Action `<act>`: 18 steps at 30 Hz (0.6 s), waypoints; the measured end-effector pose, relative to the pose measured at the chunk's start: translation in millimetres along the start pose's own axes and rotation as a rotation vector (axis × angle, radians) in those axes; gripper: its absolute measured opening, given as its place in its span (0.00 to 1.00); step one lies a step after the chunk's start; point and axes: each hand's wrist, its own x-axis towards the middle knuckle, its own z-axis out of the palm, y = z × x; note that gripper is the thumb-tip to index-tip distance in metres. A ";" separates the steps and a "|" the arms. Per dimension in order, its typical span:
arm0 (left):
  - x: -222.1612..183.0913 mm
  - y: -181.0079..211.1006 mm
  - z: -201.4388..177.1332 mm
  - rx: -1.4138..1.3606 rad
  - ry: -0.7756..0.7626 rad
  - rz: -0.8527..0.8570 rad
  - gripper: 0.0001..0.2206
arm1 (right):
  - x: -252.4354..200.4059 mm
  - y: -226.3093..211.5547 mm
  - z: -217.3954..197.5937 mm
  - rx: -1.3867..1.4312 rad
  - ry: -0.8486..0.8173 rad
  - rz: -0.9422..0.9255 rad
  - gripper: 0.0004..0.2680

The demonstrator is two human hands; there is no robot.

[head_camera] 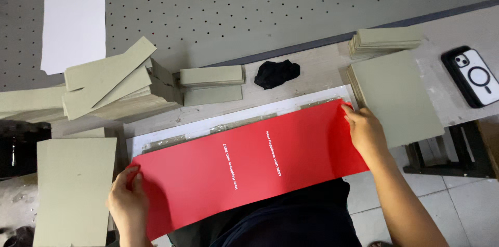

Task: The person assembles a paper product by placing pieces of cardboard onto a template, applying a red cover sheet, and then removing the partially assembled item from the workstation.

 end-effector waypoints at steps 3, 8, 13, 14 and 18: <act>2.0 4.6 5.8 -0.002 0.013 0.037 0.12 | 0.0 -2.4 5.5 -0.035 -0.047 0.099 0.16; 7.0 5.0 15.1 0.006 0.002 -0.022 0.12 | -0.9 -6.1 4.2 0.004 -0.002 0.066 0.18; 13.8 6.3 16.6 -0.029 -0.038 -0.056 0.11 | -3.2 -15.3 1.2 -0.003 0.045 0.066 0.17; 14.6 8.2 16.5 -0.028 -0.040 -0.056 0.11 | -4.0 -16.2 0.9 -0.003 0.044 0.067 0.17; 18.6 8.9 18.0 -0.041 -0.068 -0.110 0.12 | -5.4 -20.0 0.6 0.007 0.057 0.080 0.17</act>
